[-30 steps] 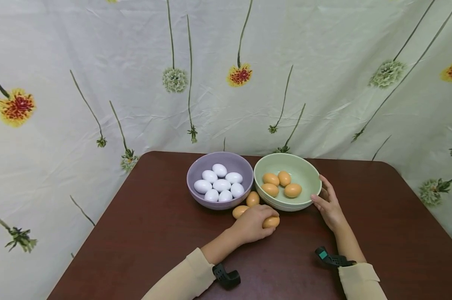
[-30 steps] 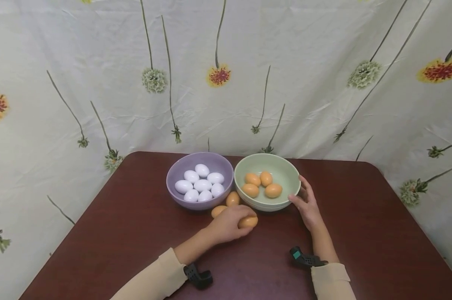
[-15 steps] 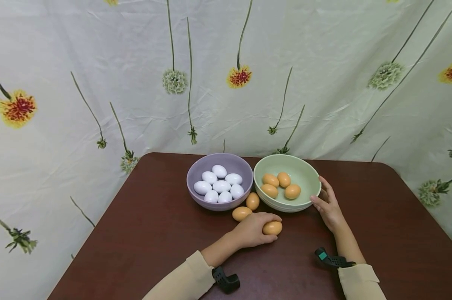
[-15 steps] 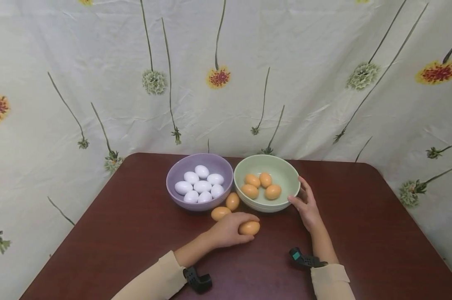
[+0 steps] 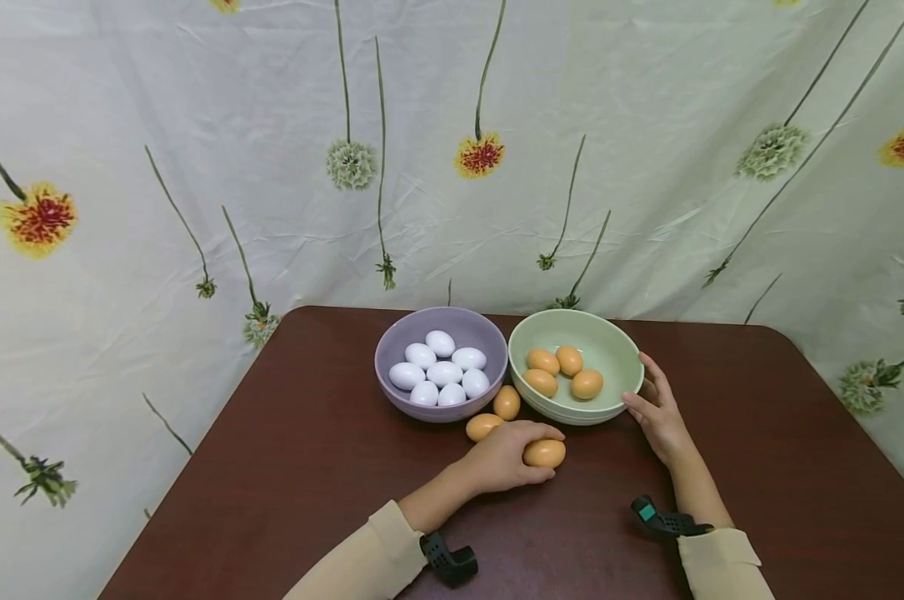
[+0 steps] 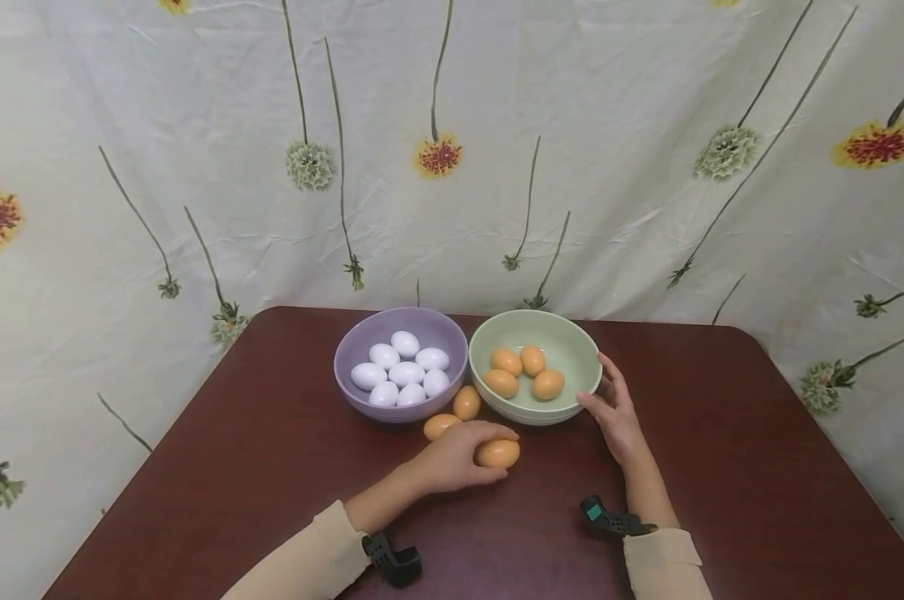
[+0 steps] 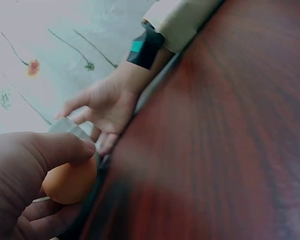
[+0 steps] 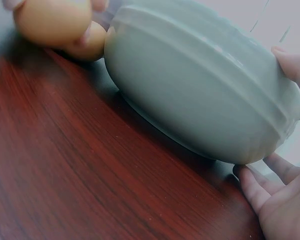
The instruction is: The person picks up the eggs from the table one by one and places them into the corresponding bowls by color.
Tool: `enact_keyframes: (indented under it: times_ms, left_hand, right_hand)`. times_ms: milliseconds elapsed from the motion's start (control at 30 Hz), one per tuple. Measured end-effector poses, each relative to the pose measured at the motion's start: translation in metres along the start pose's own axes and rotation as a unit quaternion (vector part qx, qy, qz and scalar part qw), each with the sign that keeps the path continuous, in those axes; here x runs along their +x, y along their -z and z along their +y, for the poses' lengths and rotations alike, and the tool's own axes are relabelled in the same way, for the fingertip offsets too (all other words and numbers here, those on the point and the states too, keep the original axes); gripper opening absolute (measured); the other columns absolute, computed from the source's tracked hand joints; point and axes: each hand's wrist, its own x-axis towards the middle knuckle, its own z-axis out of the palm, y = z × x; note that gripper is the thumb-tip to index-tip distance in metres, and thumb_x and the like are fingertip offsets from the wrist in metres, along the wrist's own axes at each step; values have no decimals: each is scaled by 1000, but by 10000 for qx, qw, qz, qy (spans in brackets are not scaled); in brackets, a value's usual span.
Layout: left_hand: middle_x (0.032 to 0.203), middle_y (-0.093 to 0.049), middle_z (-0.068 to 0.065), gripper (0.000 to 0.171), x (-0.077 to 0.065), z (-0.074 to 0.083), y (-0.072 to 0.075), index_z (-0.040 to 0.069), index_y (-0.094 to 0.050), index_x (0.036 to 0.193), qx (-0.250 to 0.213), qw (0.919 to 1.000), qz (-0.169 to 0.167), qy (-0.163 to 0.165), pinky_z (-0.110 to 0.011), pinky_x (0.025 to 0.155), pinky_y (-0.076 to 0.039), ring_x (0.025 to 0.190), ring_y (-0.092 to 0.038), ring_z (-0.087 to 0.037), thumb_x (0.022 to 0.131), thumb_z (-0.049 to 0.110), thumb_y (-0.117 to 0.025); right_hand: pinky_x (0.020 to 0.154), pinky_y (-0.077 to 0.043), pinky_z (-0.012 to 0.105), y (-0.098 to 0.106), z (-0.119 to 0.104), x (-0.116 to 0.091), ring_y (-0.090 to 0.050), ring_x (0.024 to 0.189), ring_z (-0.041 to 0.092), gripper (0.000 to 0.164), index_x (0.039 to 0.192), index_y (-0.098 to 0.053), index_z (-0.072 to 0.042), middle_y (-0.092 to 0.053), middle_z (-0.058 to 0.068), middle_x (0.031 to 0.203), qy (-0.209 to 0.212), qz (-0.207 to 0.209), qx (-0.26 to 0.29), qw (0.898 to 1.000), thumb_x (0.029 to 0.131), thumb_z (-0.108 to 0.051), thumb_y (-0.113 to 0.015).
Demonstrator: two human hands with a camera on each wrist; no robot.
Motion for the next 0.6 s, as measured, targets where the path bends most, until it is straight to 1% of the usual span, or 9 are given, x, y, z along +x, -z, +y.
enact_keyframes:
  times_ms: [133, 300, 433, 600]
  left_hand:
    - [117, -65, 2, 42, 4, 4, 8, 15, -65, 123, -14, 10000, 40, -65, -17, 89, -42, 102, -56, -4, 84, 21, -77]
    - [119, -64, 1, 42, 10, 10, 19, 14, -64, 125, 5, 9999, -52, -127, -17, 90, -41, 104, -56, -4, 85, 21, -76]
    - [120, -65, 2, 42, 17, 13, 29, 14, -65, 125, -11, 9996, -113, -245, -16, 91, -41, 106, -55, -2, 85, 22, -76]
    - [116, -66, 6, 41, 25, 17, 42, 17, -67, 123, 150, 9990, -53, -407, -15, 85, -42, 98, -56, 0, 84, 26, -77]
  right_hand:
    - [89, -43, 17, 1, 0, 0, -37, 123, 19, 75, 157, -14, -19, -9, 25, 153, -1, 7, -4, 10000, 97, -6, -57]
    - [89, -43, 17, 1, 0, 0, -35, 124, 20, 75, 157, -14, -20, -8, 25, 154, -10, 13, -6, 10000, 97, -6, -57]
    - [89, -43, 17, 1, 0, 0, -34, 125, 21, 75, 157, -14, -20, -8, 25, 154, -15, 7, 2, 10000, 97, -6, -57]
    - [90, -43, 17, 1, 1, 1, -35, 124, 20, 75, 156, -16, -21, -8, 25, 154, -37, 23, 24, 10000, 96, -4, -57]
